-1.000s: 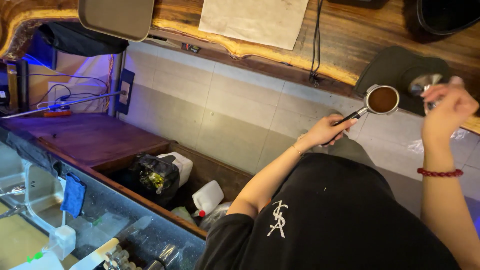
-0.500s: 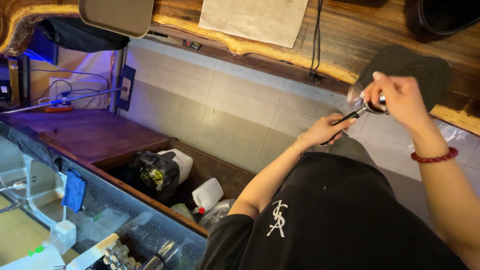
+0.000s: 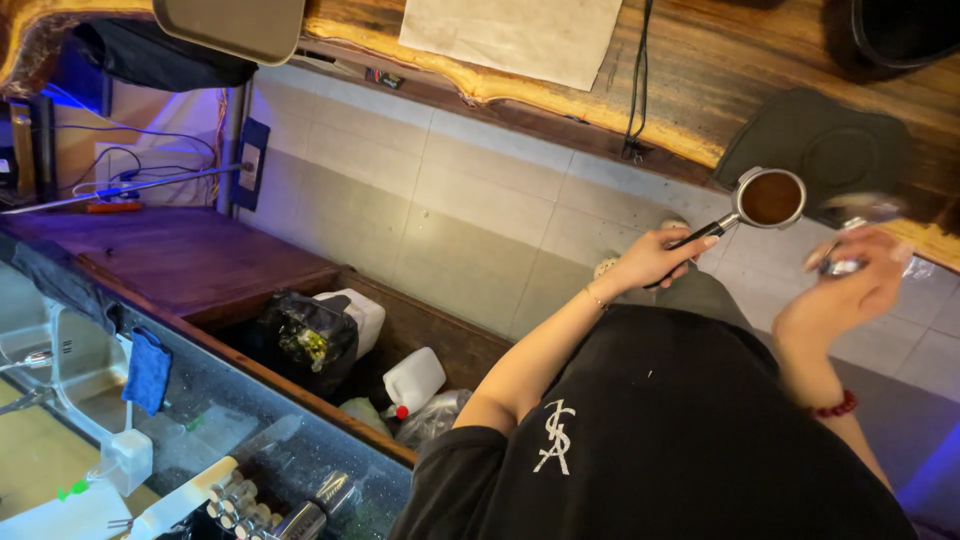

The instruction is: Preparing and brewing espresso shots using a professional espresso machine and grinder.

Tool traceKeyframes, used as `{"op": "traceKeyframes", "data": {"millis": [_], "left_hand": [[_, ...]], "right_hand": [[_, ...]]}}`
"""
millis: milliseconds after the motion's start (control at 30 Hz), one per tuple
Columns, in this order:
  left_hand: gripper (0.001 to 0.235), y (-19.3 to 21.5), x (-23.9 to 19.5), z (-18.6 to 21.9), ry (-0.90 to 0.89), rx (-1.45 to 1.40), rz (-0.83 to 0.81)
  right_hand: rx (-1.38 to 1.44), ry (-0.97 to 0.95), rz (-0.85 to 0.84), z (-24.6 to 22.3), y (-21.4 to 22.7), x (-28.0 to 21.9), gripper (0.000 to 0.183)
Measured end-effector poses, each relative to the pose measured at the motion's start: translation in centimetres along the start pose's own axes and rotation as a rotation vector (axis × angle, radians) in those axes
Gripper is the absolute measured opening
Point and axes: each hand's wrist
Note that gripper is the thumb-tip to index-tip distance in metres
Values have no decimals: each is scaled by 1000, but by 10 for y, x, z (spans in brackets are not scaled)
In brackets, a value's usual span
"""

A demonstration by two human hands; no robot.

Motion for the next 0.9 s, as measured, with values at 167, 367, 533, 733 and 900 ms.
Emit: {"op": "traceKeyframes", "data": {"millis": [167, 367, 533, 733, 900], "left_hand": [[45, -3, -8, 22, 44, 17, 6], [47, 0, -5, 14, 41, 25, 16], [49, 1, -2, 6, 29, -6, -7], [49, 1, -6, 11, 17, 30, 4], [49, 2, -2, 8, 15, 25, -9]], "right_hand": [[-6, -136, -120, -6, 8, 43, 41], [-100, -122, -211, -1, 10, 57, 42], [-259, -11, -280, -6, 1, 76, 40], [-328, -85, -486, -37, -12, 98, 47], [-724, -500, -861, -79, -45, 107, 50]]}}
Point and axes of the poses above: each hand's wrist, its own x-axis towards the middle knuckle, its own y-axis out of the back of the hand, z = x × y, and after that the axes turned 4 degrees about -x, right-handed
